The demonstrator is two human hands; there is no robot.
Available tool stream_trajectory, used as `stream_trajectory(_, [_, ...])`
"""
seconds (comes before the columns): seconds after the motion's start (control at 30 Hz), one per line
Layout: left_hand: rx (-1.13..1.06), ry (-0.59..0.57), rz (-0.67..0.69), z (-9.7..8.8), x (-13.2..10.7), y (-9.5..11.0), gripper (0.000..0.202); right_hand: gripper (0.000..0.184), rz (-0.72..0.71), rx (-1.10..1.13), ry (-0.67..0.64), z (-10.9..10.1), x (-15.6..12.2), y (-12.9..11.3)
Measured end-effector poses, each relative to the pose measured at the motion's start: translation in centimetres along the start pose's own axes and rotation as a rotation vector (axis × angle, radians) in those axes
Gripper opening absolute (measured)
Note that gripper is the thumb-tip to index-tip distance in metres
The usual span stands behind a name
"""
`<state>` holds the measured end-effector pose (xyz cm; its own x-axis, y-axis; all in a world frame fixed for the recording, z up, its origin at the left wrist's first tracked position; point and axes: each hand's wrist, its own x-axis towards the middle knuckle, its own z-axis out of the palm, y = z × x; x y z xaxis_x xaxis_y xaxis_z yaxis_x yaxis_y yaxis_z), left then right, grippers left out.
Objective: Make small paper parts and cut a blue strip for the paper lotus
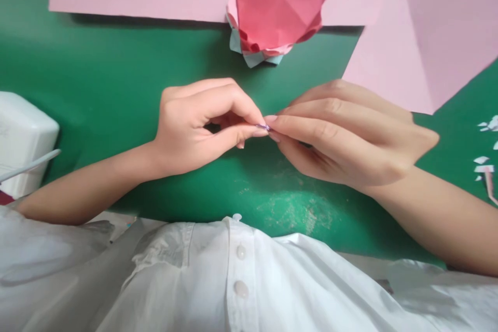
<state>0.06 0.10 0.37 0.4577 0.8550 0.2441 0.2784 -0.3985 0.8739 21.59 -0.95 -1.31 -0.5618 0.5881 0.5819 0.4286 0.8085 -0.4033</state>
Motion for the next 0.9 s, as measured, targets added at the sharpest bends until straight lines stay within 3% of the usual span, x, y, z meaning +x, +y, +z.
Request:
stream_trajectory(0.3, [0.015, 0.028, 0.021, 0.2, -0.3, -0.1, 0.005, 0.01, 0.058, 0.044, 0.018, 0.2, 0.5, -0.2])
stream_trajectory(0.47, [0.14, -0.003, 0.113, 0.2, -0.1, -0.1, 0.01, 0.012, 0.097, 0.096, -0.052, -0.2, 0.9, -0.1])
stream_trajectory(0.6, [0.233, 0.007, 0.058, 0.2, -0.2, 0.1, 0.004, 0.009, 0.122, 0.096, -0.074, -0.2, 0.9, -0.2])
stream_trajectory(0.9, [0.213, 0.008, 0.013, 0.2, -0.4, 0.2, 0.003, 0.008, 0.187, 0.131, -0.093, -0.2, 1.1, -0.4])
